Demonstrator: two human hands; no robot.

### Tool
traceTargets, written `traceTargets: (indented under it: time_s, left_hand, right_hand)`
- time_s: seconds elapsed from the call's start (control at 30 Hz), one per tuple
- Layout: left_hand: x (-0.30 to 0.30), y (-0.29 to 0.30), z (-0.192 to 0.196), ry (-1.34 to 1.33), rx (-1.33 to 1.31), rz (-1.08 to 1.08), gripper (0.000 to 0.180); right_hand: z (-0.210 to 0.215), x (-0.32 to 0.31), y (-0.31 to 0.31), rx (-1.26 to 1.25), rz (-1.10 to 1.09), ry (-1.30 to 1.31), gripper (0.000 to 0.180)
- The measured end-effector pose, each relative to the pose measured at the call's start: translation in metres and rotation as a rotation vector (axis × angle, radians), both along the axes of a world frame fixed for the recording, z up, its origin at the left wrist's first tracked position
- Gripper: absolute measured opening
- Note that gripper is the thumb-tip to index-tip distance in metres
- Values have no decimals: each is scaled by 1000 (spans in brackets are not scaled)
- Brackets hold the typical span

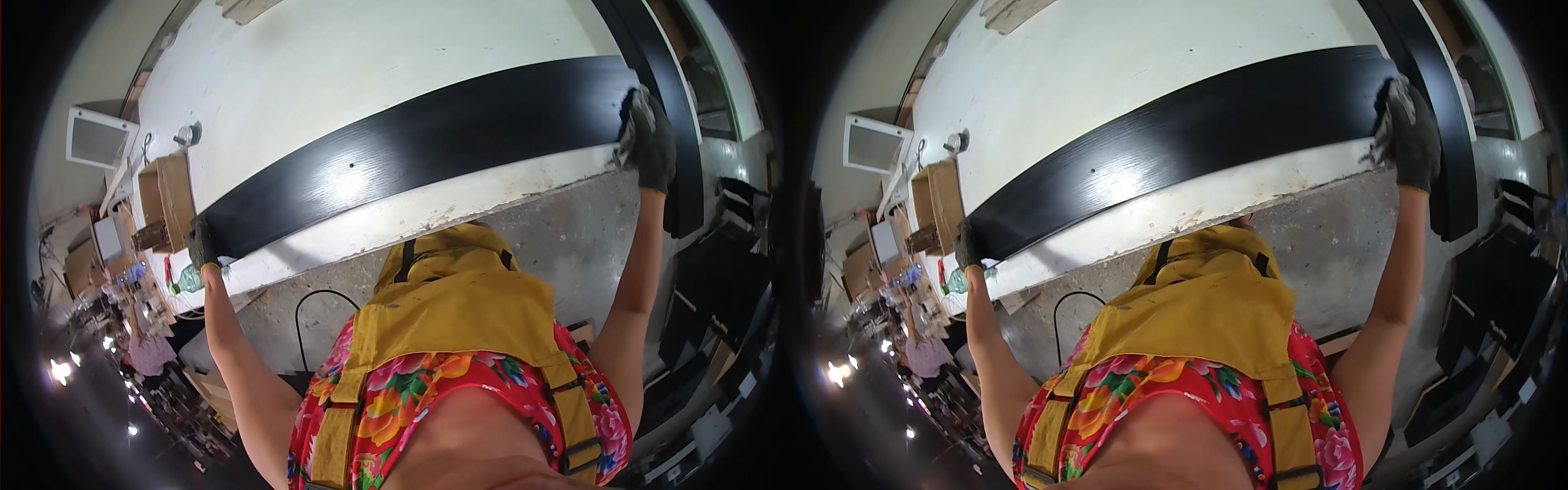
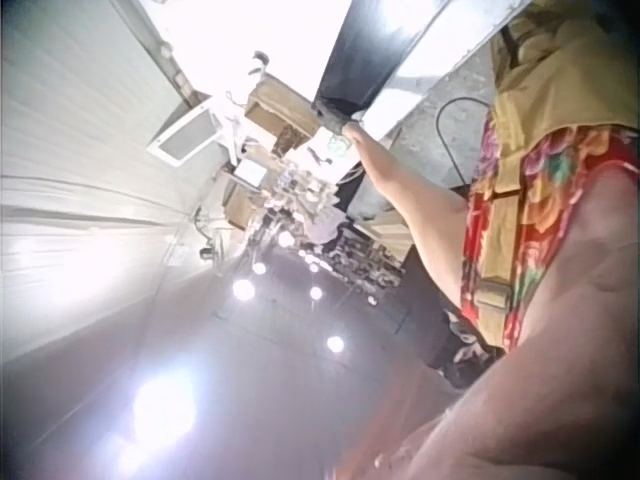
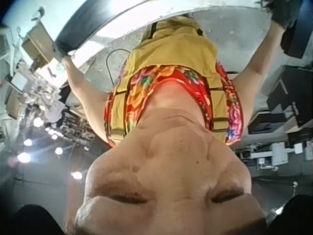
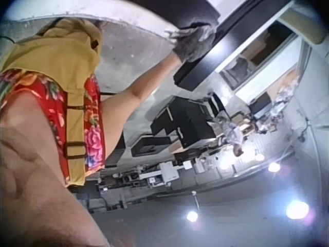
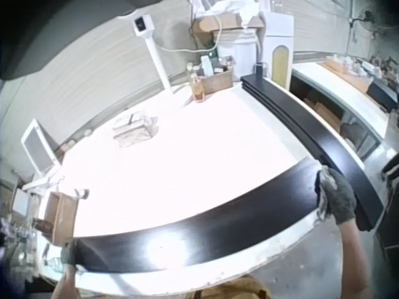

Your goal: The recorder uses a rag and a cleaning solution from a green bottle to wipe down a long black furniture component.

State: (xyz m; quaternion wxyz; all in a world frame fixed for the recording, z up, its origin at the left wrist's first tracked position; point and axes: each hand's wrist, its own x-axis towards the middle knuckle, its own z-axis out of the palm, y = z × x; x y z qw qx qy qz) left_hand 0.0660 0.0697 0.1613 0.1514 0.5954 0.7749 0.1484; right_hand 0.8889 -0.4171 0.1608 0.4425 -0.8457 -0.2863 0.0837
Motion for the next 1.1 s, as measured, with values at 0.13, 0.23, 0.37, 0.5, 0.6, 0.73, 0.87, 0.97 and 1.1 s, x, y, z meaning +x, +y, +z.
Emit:
traceTargets:
  time_s: [0.13,0.23,0.37,0.5,0.6,0.73,0.87,0.97,1.1]
  left_hand:
    - [-36,6,12,215,95,-15,79]
    - [-27,27,0,138,211,-192,66]
    - [-24,57,-8,-424,106,30,58]
    - [4,57,-5,-709,181,249,61]
    - [-55,65,18,-716,251,149,59]
    - [-44,70,31,-1041,570,165,36]
    - [-104,67,49,-1321,749,1,19]
    - [-107,54,16,-1506,686,30,22]
    - [-168,7,-32,-1917,654,25,23]
  right_hand:
    - [-7,-50,-20,19,-104,118,49]
    - [-6,-49,-60,57,-230,302,49]
    - [-17,-36,-70,261,-108,527,49]
    - [-38,-28,-88,300,-108,549,50]
    - [-58,-40,-86,536,-178,641,57]
    - [-36,-22,-111,777,-143,705,41]
    - [2,-18,-69,704,-88,603,40]
    - [-3,17,-76,714,40,596,39]
    - [-36,36,-74,682,155,661,40]
